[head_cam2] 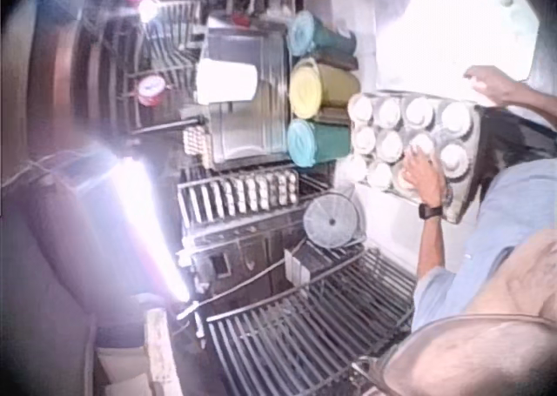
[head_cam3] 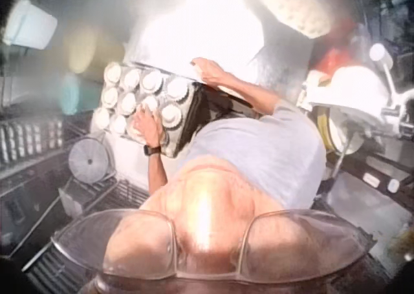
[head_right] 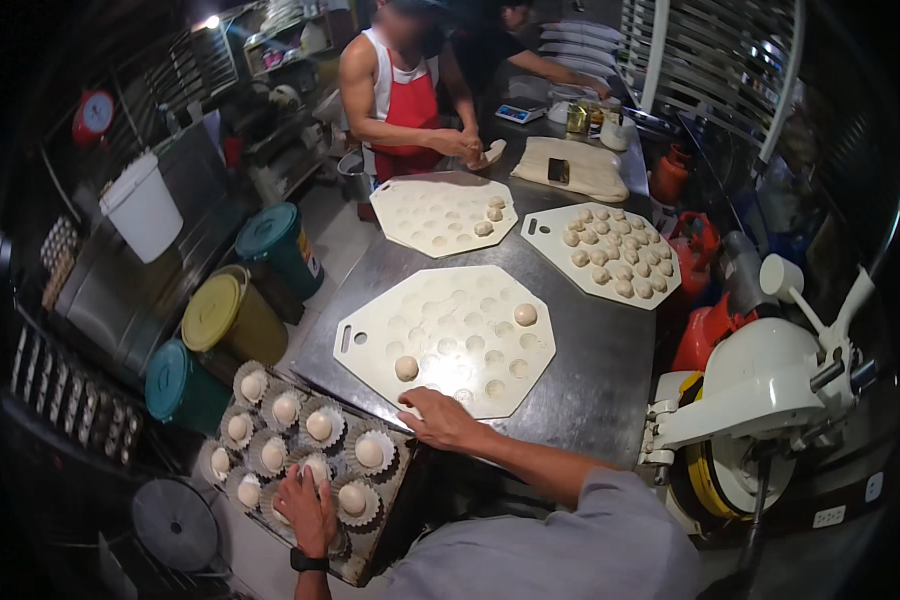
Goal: The person places dough balls into small metal tins on a tray, then carries the tray to a cooling rack and slides it into a slot.
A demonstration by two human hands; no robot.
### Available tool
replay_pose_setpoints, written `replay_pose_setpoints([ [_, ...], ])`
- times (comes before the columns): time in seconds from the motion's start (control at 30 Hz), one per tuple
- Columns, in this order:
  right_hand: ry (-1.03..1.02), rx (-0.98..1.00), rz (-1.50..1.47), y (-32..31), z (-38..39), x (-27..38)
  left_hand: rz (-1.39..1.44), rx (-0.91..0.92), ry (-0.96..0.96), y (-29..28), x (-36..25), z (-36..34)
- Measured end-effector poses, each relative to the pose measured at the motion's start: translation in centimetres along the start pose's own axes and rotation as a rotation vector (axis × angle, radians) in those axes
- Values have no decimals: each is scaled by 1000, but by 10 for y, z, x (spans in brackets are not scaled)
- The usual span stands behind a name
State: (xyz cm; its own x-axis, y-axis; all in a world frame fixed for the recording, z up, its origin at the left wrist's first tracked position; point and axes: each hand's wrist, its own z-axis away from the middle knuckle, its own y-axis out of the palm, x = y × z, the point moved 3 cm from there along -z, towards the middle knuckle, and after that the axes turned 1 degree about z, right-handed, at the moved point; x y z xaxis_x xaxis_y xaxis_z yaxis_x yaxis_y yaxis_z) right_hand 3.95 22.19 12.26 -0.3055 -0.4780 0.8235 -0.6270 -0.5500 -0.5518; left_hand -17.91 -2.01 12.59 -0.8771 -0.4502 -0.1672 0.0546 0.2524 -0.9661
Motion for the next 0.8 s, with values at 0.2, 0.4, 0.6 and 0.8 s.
replay_pose_setpoints([
  [0.2,112,175,-77,30,-17,-23,59,53,-64,3,-8,6],
  [0.4,112,246,-76,33,-27,-18,52,-16,-159,-1,-11,11],
  [0.6,114,298,-82,46,-37,-18,-32,134,-178,5,-16,14],
  [0.8,138,345,-39,57,-58,-8,92,-273,-407,-15,25,57],
])
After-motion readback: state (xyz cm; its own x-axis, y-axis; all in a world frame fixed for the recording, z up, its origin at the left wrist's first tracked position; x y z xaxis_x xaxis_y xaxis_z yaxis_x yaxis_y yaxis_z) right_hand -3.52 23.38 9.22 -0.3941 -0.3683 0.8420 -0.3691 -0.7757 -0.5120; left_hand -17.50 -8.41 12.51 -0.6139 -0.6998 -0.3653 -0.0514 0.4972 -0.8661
